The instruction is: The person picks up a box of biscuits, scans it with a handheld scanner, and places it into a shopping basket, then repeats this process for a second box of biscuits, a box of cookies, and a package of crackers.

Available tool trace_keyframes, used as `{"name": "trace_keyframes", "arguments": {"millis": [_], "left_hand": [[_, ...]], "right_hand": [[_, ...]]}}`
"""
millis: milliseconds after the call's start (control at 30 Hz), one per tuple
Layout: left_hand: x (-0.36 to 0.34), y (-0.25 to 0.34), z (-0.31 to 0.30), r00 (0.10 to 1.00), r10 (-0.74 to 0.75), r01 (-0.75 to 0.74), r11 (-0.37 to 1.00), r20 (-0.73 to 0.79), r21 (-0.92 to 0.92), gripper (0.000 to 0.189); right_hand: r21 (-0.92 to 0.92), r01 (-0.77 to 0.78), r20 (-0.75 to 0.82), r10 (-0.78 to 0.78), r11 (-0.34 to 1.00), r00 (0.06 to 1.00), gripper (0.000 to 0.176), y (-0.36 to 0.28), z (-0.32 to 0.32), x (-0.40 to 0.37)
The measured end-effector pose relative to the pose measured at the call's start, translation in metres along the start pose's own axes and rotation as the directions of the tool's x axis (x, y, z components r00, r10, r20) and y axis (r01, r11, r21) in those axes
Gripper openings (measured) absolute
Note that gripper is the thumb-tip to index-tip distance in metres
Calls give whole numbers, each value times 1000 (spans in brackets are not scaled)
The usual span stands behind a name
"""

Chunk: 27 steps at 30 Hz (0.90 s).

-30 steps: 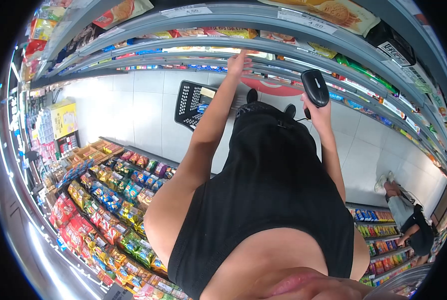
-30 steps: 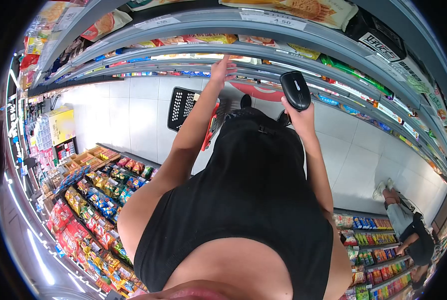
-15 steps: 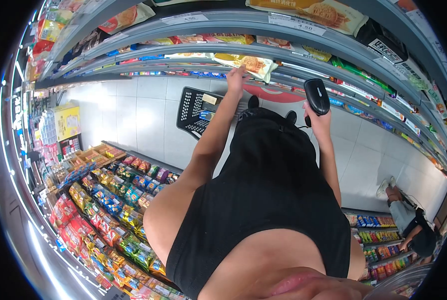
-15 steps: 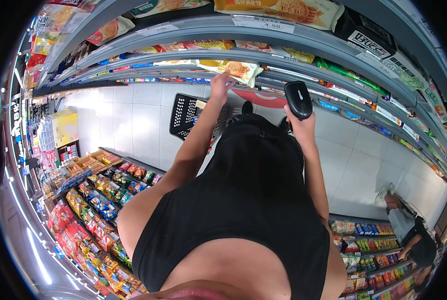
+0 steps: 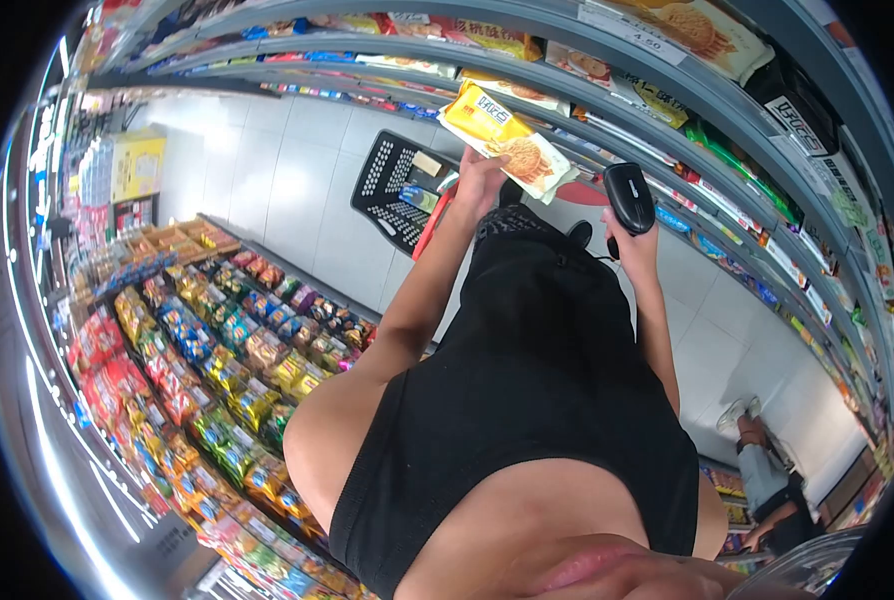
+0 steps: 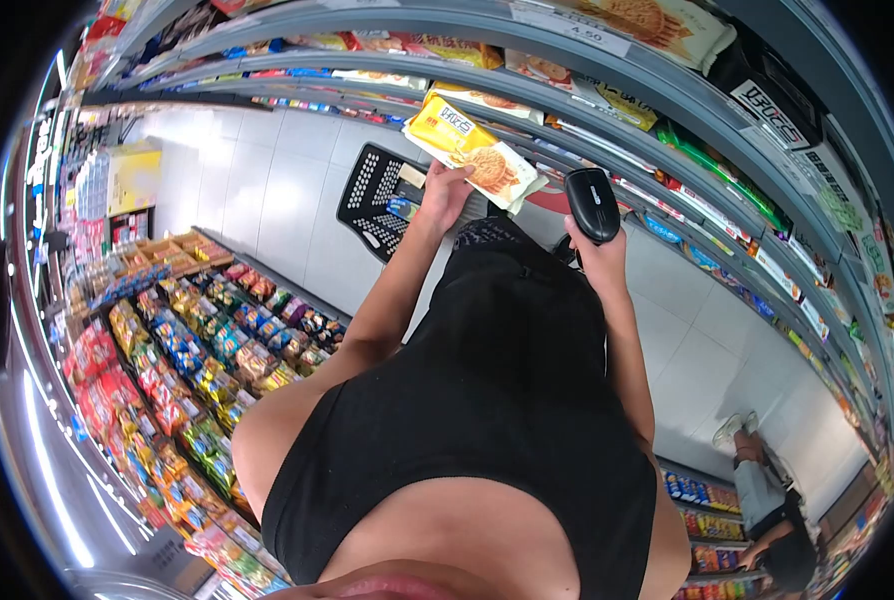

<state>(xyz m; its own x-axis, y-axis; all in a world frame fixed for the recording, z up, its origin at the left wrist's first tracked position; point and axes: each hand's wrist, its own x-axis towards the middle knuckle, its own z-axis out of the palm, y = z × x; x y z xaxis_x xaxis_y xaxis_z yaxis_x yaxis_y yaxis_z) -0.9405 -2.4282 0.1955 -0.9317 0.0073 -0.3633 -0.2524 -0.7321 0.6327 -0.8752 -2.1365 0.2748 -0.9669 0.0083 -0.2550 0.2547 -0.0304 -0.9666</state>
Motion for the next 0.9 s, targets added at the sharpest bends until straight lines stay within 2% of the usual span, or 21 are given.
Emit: {"name": "trace_keyframes", "arguments": {"millis": [100,133,233,267,400,500,533,567,633,667,767,800,900], "left_hand": [[-22,-5,0,999,-42,39,988,-18,-151,63],[-32,-7,3,999,-7,2,994,-47,-108,58],[-54,-5,6,999,-17,5,926,-27,-377,59],[-56,-12,-1,996,35,-61,944,-84,-324,62],[-69,-16,-19,996,86,-87,906,-22,-413,60],[-74,-3,-16,999,-27,7,847,-30,-531,65],[-67,-3,-24,997,-69,72,862,25,-502,75],[-67,1,-28,964,-85,205,842,252,-498,73],[-63,3,-40,950,-91,228,854,298,-468,78],[-62,5,-46,915,-74,278,829,396,-486,86],[-70,27,-39,851,-153,432,748,502,-504,94],[-71,34,-39,828,-162,467,729,537,-501,93],[-70,43,-46,766,-138,539,669,627,-512,81]], "right_hand": [[0,-14,66,14,1000,998,20,2,-1,-3],[-1,-24,91,24,1000,996,21,4,-2,-4],[-23,-39,160,42,999,986,21,8,-5,-9],[-32,-42,178,47,999,983,21,10,-7,-11],[-79,-86,247,103,993,963,22,12,-12,-20],[-140,-133,305,171,981,937,24,9,-13,-28],[-145,-121,340,164,982,926,25,9,-12,-29],[-171,-104,369,161,980,915,25,6,-9,-31],[-220,-67,419,157,973,894,24,-2,0,-35],[-231,-58,459,161,971,874,26,-2,4,-35],[-178,-27,483,112,984,868,29,-14,32,-41],[-162,-69,503,142,984,853,31,-23,42,-44],[-188,40,553,72,981,830,33,-35,77,-49]]}}
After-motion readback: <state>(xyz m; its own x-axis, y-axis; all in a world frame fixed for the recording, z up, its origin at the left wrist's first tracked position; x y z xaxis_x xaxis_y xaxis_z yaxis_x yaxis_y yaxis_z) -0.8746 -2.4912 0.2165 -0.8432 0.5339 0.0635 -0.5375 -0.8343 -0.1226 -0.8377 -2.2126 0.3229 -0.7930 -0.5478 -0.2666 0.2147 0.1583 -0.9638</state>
